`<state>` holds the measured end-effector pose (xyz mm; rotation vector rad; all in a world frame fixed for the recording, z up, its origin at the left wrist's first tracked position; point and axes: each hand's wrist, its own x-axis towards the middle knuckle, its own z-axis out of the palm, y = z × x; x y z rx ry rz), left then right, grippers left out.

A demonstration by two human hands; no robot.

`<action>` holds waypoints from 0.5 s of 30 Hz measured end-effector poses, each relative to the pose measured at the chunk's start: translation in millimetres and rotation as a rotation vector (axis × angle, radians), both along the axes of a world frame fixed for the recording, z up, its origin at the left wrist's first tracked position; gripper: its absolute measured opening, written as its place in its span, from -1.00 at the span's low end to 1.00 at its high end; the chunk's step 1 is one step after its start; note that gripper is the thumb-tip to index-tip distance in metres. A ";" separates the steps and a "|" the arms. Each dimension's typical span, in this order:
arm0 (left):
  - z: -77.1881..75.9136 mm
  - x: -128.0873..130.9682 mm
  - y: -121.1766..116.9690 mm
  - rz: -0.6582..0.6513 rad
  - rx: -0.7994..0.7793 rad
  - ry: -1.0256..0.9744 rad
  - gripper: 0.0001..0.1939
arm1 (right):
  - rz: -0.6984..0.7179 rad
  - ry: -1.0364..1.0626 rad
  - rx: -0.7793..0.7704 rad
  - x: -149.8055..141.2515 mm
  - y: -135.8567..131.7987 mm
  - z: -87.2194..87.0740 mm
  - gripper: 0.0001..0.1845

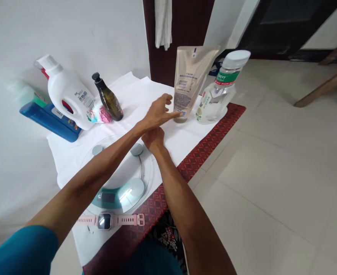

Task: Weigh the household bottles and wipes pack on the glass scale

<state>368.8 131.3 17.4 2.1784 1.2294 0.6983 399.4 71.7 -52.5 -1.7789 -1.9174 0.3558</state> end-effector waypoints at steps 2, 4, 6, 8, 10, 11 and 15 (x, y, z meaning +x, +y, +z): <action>10.6 -29.9 -7.2 0.121 0.190 -0.119 -0.28 | -0.022 0.000 -0.035 -0.6 -2.8 5.0 -0.74; 20.1 -69.6 -7.8 0.373 0.423 -0.186 -0.28 | -0.001 0.022 -0.026 -0.6 -6.1 10.4 -0.76; 25.7 -111.0 -0.5 0.642 0.610 -0.204 -0.19 | 0.023 0.040 -0.011 -0.2 -9.0 14.7 -0.78; 25.7 -145.2 12.1 0.773 0.603 -0.200 -0.17 | 0.020 0.043 -0.024 0.1 -10.5 17.1 -0.79; 21.6 -166.9 25.5 0.770 0.449 -0.193 -0.17 | 0.010 0.047 -0.027 0.1 -10.5 17.6 -0.79; 19.1 -172.9 31.4 0.746 0.365 -0.196 -0.18 | 0.004 0.050 -0.027 0.1 -10.1 17.4 -0.79; 13.4 -173.9 43.9 0.725 0.223 -0.230 -0.32 | -0.009 0.057 -0.032 0.1 -7.9 15.4 -0.79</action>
